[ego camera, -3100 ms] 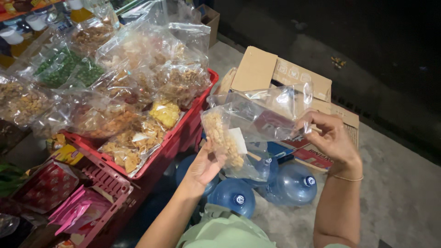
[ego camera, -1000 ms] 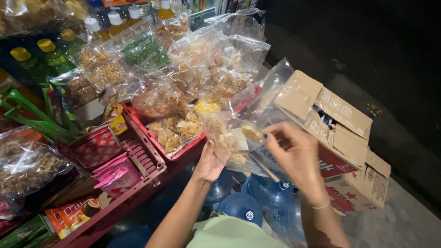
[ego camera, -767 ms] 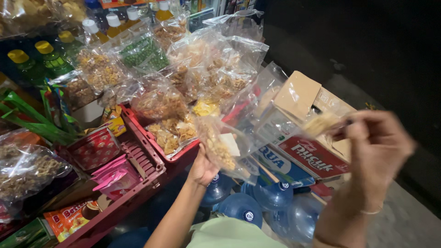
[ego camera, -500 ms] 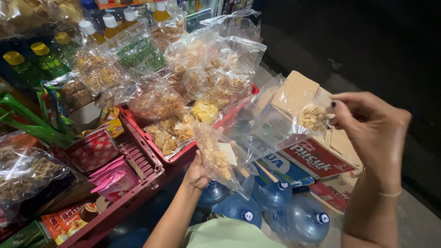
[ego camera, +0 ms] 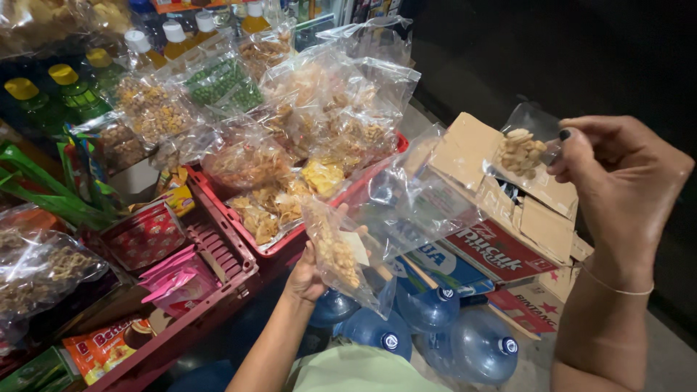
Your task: The person organizes various packaged snacks and food items in a small shop setting. They handle clear plastic bags containing nuts and other dry goods, as well as pink sachets, moving them between red plastic crates and cardboard boxes. The person arranges the items to fit within the available storage space.
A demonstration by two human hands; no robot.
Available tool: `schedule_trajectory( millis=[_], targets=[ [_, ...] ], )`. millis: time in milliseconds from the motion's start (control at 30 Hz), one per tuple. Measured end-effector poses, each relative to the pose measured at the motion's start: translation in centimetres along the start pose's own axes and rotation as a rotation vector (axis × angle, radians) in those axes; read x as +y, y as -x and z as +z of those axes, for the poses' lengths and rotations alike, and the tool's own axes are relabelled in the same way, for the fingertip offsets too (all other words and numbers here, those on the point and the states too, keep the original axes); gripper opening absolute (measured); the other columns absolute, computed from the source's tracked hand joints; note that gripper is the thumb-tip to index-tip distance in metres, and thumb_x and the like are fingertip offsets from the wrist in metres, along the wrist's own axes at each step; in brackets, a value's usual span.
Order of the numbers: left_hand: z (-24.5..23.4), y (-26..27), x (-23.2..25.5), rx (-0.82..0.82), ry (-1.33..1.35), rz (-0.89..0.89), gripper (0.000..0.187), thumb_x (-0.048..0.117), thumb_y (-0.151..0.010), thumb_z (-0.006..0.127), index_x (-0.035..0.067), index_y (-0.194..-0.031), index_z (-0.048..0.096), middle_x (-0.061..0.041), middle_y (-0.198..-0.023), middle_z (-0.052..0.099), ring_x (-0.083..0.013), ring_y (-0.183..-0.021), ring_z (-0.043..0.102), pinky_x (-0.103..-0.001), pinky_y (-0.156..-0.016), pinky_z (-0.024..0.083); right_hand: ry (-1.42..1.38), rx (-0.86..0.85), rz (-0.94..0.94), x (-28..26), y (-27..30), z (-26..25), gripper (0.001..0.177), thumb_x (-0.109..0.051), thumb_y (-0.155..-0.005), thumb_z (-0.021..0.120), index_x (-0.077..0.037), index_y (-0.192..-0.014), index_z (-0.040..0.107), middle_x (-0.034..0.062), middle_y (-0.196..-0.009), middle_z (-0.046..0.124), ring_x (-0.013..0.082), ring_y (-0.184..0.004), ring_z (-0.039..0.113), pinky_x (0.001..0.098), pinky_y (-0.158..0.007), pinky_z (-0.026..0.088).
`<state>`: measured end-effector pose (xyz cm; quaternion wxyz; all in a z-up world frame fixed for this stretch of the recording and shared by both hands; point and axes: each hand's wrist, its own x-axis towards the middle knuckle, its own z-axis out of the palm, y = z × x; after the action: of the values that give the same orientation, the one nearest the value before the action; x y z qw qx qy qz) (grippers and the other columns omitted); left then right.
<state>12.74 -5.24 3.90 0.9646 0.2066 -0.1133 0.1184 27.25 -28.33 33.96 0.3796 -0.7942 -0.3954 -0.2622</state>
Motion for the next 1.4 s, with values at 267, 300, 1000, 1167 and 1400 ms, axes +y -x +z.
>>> schedule_trajectory(
  millis=[267,300,1000,1167,1400],
  targets=[
    [0.0,0.1,-0.2,-0.041,0.011,-0.035,0.114,0.057,-0.082,0.079,0.012,-0.165,0.016,-0.002,-0.175,0.015,-0.0409,-0.149,0.036,-0.062,-0.11,0.046,-0.022,-0.352,0.119,0.8,1.0,2.4,0.013,0.004,-0.096,0.069,-0.001,-0.107,0.074,0.0099,-0.088,0.077,0.0131,-0.076,0.076,0.0259,-0.068,0.065],
    [0.1,0.1,-0.2,-0.048,0.006,-0.038,0.113,0.057,-0.082,0.078,0.012,-0.165,0.015,-0.003,-0.174,0.015,-0.0416,-0.149,0.036,-0.061,-0.11,0.047,-0.109,-0.448,0.195,0.9,0.9,2.4,0.014,0.004,-0.094,0.068,-0.001,-0.106,0.073,0.0099,-0.086,0.077,0.0136,-0.076,0.077,0.0269,-0.068,0.065],
    [-3.6,0.8,-2.6,-0.087,0.024,-0.186,0.091,0.053,-0.089,0.073,0.003,-0.154,0.035,-0.017,-0.145,0.058,-0.0294,-0.127,0.062,-0.046,-0.105,0.054,-0.378,-1.635,-0.131,3.1,1.2,9.1,0.093,0.009,-0.084,0.055,-0.02,-0.161,0.011,0.0087,-0.17,0.022,0.0226,-0.126,0.068,0.0401,-0.111,0.047],
    [-4.7,0.8,-3.7,0.0,0.082,-0.193,0.083,0.048,-0.093,0.072,0.005,-0.155,0.038,-0.013,-0.143,0.058,-0.0273,-0.129,0.06,-0.048,-0.109,0.051,-0.28,-1.627,-0.147,3.8,1.2,9.6,0.094,0.011,-0.083,0.053,-0.02,-0.165,0.018,0.0096,-0.152,0.049,0.0217,-0.117,0.071,0.0394,-0.113,0.047],
    [-3.3,0.2,-2.8,0.013,0.164,-0.157,0.075,0.049,-0.093,0.069,0.007,-0.148,0.043,-0.017,-0.137,0.062,-0.0384,-0.123,0.063,-0.052,-0.105,0.05,-0.108,-1.147,0.157,5.1,-3.9,3.3,0.048,-0.003,-0.091,0.059,-0.016,-0.136,0.068,0.0118,-0.109,0.08,0.0211,-0.093,0.079,0.0368,-0.083,0.064]
  ],
)
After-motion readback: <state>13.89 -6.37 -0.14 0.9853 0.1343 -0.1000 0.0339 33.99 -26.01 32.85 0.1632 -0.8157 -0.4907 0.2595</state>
